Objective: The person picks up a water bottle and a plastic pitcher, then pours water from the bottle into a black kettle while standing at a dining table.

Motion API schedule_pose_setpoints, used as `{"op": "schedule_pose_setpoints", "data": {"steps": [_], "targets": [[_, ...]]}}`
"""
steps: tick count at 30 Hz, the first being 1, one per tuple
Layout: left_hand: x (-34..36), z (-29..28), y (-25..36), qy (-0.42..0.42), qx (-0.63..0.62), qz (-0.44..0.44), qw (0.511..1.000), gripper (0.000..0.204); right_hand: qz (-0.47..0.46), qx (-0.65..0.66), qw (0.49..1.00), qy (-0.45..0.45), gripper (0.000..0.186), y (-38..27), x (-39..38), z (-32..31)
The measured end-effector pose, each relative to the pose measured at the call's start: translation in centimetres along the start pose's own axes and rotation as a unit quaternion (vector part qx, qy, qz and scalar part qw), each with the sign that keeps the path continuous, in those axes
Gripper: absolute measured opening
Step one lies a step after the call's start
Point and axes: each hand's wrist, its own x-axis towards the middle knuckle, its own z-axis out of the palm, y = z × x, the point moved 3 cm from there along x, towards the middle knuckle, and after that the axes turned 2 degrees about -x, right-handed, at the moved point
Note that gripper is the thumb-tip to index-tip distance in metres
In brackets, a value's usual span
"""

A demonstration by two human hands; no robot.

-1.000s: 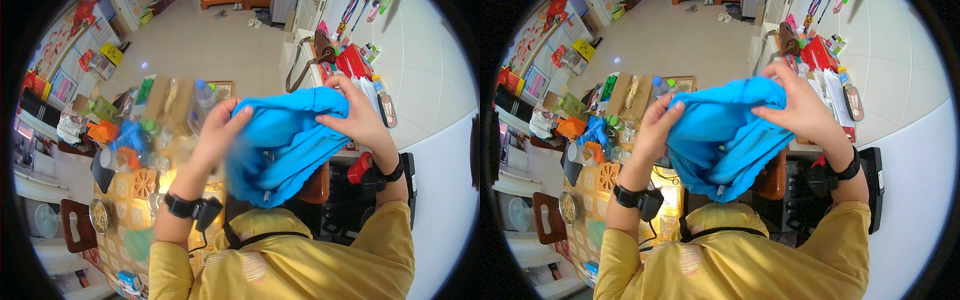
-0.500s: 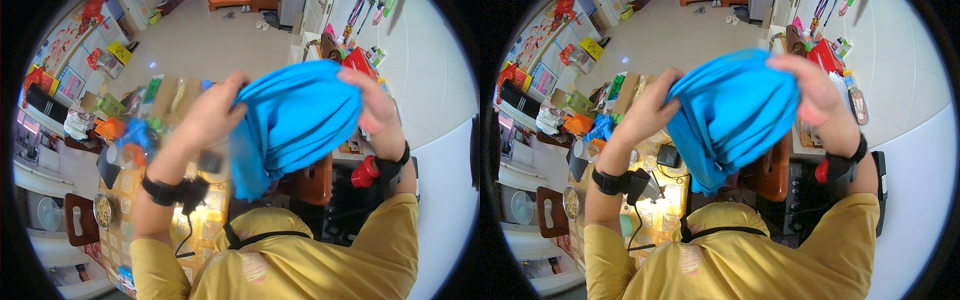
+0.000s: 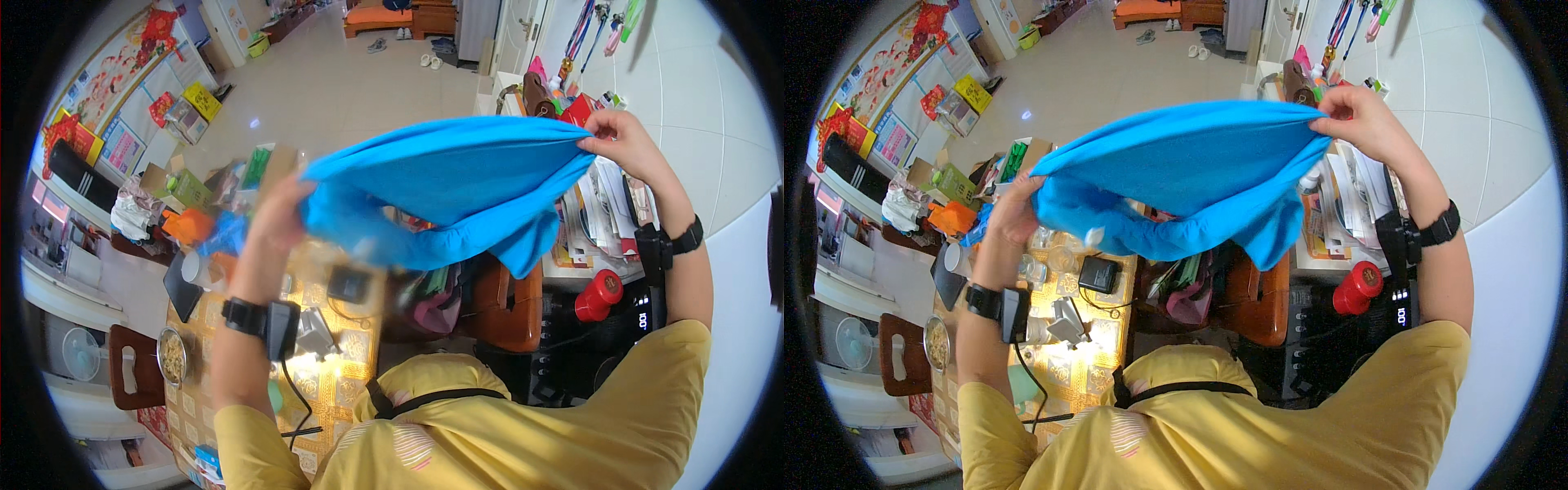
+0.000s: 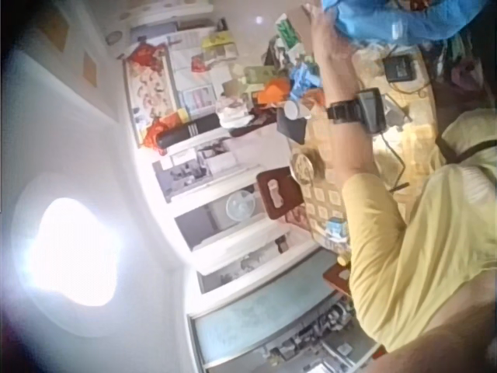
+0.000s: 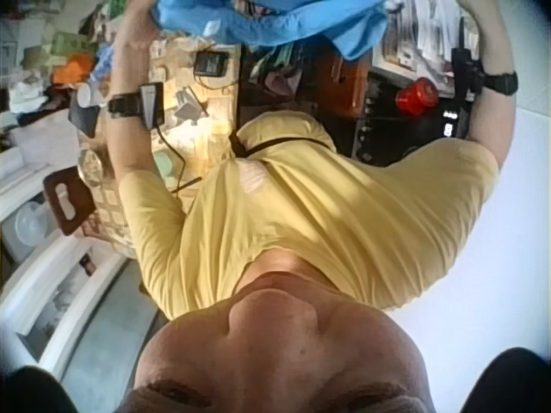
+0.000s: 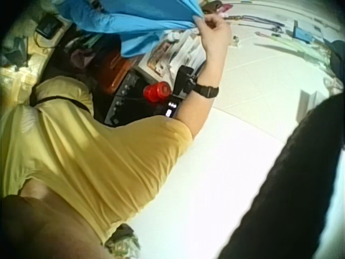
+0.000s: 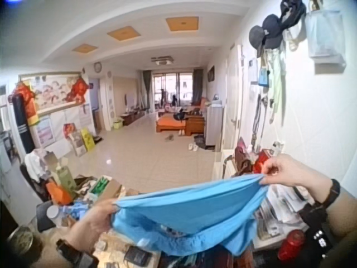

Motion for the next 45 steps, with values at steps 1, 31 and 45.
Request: {"op": "schedule_pose_setpoints", "data": {"steps": [1, 31, 45], "targets": [[0.2, 0.3, -0.7, -0.007, -0.027, -0.048, 0.998, 0.041, 0.003, -0.001, 1.0, 0.001, 0.012, 0.9, 0.0, 0.1], [-8.9, -4.9, -3.1, 0.1, 0.048, 0.017, 0.994, 0.038, 0.122, 0.726, 0.676, -0.025, 0.031, 4.6, 0.6, 5.0], [-9.7, -6.3, 3.9, 0.294, 0.492, 0.064, 0.817, 0.03, -0.088, -0.025, 0.989, 0.116, 0.008, 2.8, 4.9, -0.4]]}}
